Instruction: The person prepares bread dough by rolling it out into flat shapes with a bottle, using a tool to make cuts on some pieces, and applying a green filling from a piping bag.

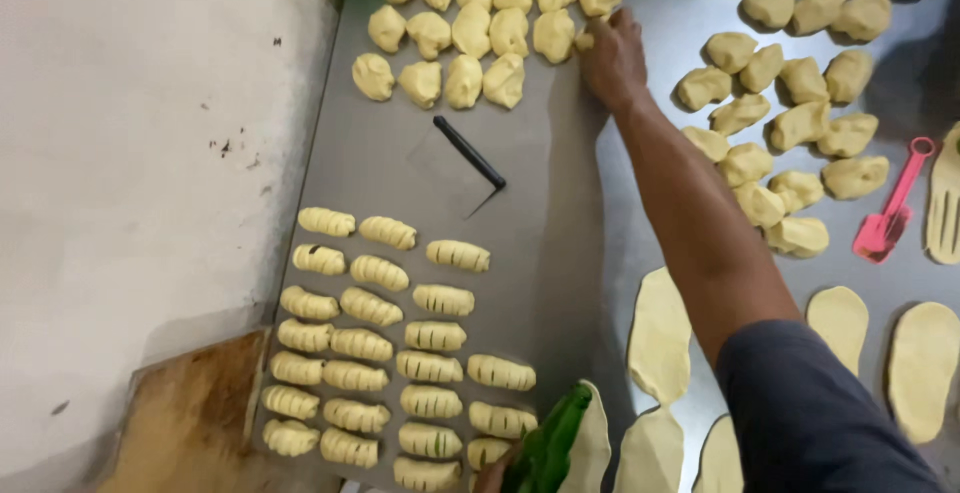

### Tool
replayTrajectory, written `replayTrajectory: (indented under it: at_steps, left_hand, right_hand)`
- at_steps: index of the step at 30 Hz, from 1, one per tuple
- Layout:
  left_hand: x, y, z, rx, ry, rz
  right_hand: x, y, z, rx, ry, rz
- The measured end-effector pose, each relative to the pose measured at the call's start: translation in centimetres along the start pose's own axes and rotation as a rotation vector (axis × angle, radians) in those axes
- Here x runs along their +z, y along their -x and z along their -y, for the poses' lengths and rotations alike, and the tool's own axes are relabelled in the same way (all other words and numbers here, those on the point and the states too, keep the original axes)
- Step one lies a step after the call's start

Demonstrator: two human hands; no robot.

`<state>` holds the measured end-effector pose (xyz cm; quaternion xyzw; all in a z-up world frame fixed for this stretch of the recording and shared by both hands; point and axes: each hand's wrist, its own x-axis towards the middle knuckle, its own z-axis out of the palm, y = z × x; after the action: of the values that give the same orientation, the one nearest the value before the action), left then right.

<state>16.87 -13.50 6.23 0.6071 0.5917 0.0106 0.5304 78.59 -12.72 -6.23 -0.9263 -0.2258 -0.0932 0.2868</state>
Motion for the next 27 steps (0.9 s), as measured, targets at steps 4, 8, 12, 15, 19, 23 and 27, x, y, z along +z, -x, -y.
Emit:
replayTrajectory:
  at_steps: [4, 8, 12, 15, 19, 23, 27]
  left_hand:
    - [-2.8, 0.7, 0.8, -0.379, 0.369, 0.046]
    - [-5.9, -5.3, 6.5, 0.221, -0.126, 0.243]
    - [-7.5, -7.8, 3.0, 0.341, -0.067, 0.388]
    - [-7.5, -9.5, 0.8, 0.504, -0.085, 0.41]
    - [-7.4, -7.8, -5.8, 0.599, -0.091, 0.462]
    - [-5.2, -7.2, -10.2, 0.888, -0.115, 0.482]
    - [-0.9, -7.8, -14.0, 1.083, -0.288, 0.516]
  right_hand:
    - [-7.2, 2.9, 3.1, 0.588, -0.492, -0.009]
    - [-15.8, 15.5, 7.7, 0.717, -1.424, -0.132]
    - [-20.3, 28.5, 14.3, 0.972, -2.081, -0.026]
    - [-22.5, 33.0, 20.7, 1.032, -1.469, -0.178]
    - [-19.7, 37.5, 23.6, 0.111, -0.333, -0.464]
    - [-10.7, 42.1, 20.2, 0.344, 0.097, 0.248]
    - [-14.4, 43.9, 21.2, 0.419, -0.124, -0.022]
